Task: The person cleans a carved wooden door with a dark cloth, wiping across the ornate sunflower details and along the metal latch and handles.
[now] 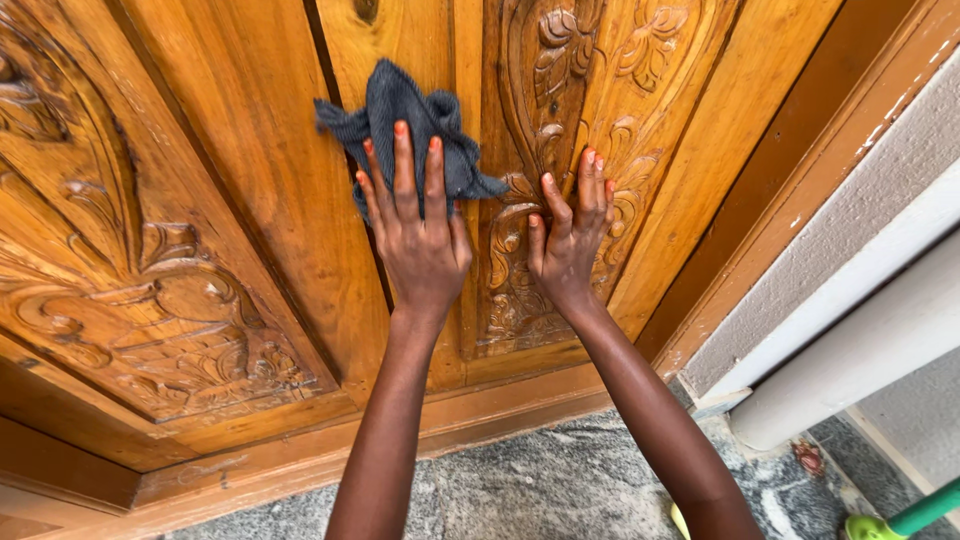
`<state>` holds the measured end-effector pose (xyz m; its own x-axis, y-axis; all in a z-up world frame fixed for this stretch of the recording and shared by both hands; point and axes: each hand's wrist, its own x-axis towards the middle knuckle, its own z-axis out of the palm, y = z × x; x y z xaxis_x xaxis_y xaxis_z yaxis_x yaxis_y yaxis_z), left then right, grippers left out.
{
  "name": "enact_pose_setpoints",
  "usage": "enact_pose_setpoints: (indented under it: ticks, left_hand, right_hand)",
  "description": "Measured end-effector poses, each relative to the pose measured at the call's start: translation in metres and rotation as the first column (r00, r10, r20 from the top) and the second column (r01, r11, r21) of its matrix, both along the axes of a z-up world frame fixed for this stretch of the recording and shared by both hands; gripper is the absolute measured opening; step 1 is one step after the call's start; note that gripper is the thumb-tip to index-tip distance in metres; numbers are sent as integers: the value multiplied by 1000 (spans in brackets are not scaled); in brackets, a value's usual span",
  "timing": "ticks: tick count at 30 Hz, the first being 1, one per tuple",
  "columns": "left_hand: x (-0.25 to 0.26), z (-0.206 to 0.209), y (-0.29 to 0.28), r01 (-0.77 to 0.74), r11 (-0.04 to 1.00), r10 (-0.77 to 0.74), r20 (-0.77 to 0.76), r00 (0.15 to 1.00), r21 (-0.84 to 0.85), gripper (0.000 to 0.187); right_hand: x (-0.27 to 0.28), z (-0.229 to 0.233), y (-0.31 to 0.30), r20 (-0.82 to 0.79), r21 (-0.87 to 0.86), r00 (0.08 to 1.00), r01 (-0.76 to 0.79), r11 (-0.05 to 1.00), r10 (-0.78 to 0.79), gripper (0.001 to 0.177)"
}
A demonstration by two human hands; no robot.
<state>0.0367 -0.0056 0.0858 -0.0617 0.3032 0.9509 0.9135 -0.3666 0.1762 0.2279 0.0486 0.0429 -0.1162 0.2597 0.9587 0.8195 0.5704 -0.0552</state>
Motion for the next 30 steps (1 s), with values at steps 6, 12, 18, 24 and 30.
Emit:
enact_pose_setpoints:
  ticks: [6, 12, 18, 24, 30]
  left_hand:
    - [-13, -63, 15, 26, 999, -23, -88, 996, 34, 87]
    - [-29, -68, 13, 35, 999, -39, -186, 982, -25, 82]
    - [-18, 11, 7, 15, 999, -12, -53, 999, 50, 77]
    - [-7, 9, 7, -7, 1000, 7, -9, 1000, 27, 82]
    - [-33, -87, 7, 0, 1000, -1, -245, 970, -4, 78]
  right_hand:
    - [3, -4, 5, 13, -3, 1000, 12, 1000, -12, 47]
    - [4, -3, 4, 25, 4, 999, 19, 1000, -19, 47]
    - [3, 1, -2, 21, -2, 1000, 7, 1000, -7, 49]
    - [5, 4, -6, 45, -15, 999, 7, 1000, -6, 51]
    - [9, 3, -1, 67, 4, 997, 31, 1000, -31, 54]
